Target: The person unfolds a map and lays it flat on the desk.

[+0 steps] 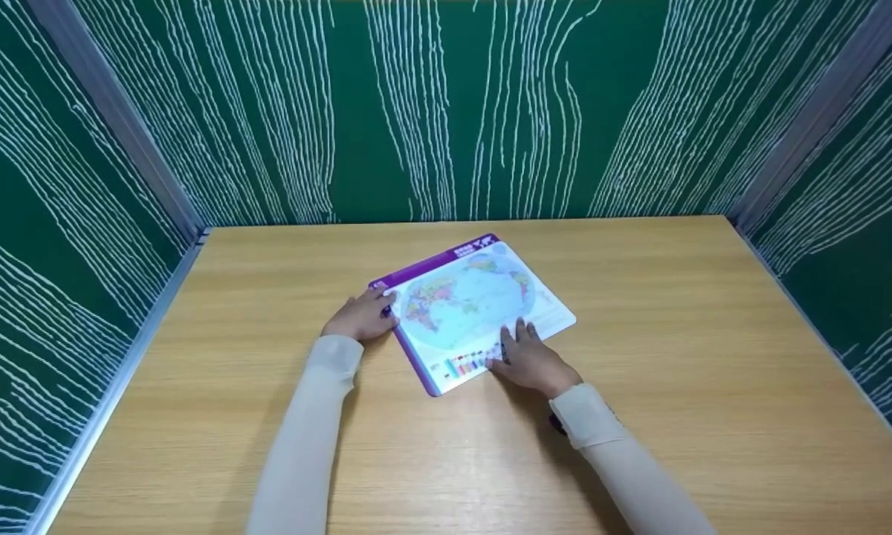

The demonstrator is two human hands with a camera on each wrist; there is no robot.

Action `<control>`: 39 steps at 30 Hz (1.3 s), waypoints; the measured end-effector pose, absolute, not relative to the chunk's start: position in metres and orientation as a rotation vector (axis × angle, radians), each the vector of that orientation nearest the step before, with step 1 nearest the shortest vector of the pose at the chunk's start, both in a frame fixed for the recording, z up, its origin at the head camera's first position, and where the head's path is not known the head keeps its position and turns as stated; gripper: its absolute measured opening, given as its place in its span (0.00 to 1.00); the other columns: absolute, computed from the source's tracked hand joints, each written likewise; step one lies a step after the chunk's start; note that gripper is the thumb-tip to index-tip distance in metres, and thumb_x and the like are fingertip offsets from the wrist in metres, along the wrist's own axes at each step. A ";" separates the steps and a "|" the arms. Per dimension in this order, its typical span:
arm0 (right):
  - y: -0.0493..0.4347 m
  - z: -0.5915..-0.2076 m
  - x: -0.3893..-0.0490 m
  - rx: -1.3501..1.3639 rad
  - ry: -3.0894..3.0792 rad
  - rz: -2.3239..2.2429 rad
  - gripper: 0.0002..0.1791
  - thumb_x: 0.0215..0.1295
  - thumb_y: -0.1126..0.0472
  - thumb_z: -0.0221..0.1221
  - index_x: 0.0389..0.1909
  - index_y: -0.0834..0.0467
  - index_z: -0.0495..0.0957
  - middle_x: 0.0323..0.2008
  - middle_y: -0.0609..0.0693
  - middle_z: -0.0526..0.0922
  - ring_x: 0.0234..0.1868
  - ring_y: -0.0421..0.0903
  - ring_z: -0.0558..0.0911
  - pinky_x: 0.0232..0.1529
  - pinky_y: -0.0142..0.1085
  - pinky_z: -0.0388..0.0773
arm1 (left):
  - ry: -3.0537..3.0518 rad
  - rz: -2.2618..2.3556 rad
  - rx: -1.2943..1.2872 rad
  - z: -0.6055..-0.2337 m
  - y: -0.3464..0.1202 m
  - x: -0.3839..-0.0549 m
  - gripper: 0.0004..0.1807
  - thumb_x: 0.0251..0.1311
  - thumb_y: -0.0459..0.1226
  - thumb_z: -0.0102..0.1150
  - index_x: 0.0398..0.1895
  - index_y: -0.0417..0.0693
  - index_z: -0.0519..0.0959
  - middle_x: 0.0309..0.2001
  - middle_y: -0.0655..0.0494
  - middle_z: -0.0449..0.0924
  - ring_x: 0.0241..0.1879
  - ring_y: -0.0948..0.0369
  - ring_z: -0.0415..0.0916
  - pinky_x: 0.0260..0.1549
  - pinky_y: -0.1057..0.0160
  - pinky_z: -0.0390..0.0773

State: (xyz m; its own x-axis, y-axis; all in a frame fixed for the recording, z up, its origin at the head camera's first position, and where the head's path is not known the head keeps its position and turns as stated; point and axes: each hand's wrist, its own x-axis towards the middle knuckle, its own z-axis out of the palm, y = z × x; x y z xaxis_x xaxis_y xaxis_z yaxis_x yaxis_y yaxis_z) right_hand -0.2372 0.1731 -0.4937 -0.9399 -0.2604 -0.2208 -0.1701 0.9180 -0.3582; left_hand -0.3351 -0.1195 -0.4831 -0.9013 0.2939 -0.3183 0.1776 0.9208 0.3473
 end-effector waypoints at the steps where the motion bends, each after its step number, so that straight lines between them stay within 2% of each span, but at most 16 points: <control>1: 0.173 -0.494 -0.237 -0.322 2.810 -0.483 0.41 0.71 0.45 0.50 0.72 0.69 0.51 0.72 0.74 0.44 0.73 0.71 0.46 0.67 0.59 0.61 | 2.713 0.442 0.347 -0.483 -0.120 -0.335 0.33 0.69 0.51 0.44 0.76 0.58 0.52 0.78 0.54 0.43 0.77 0.54 0.36 0.75 0.47 0.37; 9: 0.174 -0.488 -0.237 -0.364 2.810 -0.496 0.40 0.71 0.47 0.52 0.70 0.72 0.53 0.71 0.78 0.44 0.72 0.73 0.47 0.67 0.61 0.60 | 2.718 0.487 0.361 -0.481 -0.120 -0.331 0.33 0.68 0.49 0.46 0.75 0.55 0.55 0.78 0.52 0.44 0.77 0.53 0.38 0.74 0.46 0.36; 25: 0.181 -0.480 -0.245 -0.339 2.710 -0.495 0.41 0.71 0.47 0.51 0.73 0.66 0.49 0.74 0.70 0.41 0.74 0.67 0.42 0.69 0.60 0.57 | 2.737 0.506 0.297 -0.479 -0.119 -0.318 0.33 0.68 0.50 0.47 0.75 0.56 0.55 0.77 0.51 0.46 0.77 0.51 0.40 0.74 0.45 0.36; 30: 0.186 -0.479 -0.249 -0.356 2.685 -0.514 0.41 0.71 0.47 0.51 0.74 0.66 0.49 0.74 0.70 0.40 0.75 0.66 0.42 0.69 0.59 0.57 | 2.764 0.458 0.336 -0.478 -0.118 -0.314 0.33 0.68 0.50 0.46 0.74 0.52 0.56 0.77 0.48 0.48 0.76 0.49 0.42 0.74 0.43 0.39; 39: 0.195 -0.478 -0.254 -0.426 2.662 -0.562 0.41 0.70 0.47 0.53 0.73 0.66 0.49 0.74 0.70 0.40 0.75 0.65 0.40 0.73 0.57 0.49 | 2.772 0.432 0.348 -0.479 -0.118 -0.311 0.34 0.68 0.51 0.48 0.74 0.52 0.57 0.77 0.47 0.47 0.76 0.48 0.42 0.74 0.44 0.39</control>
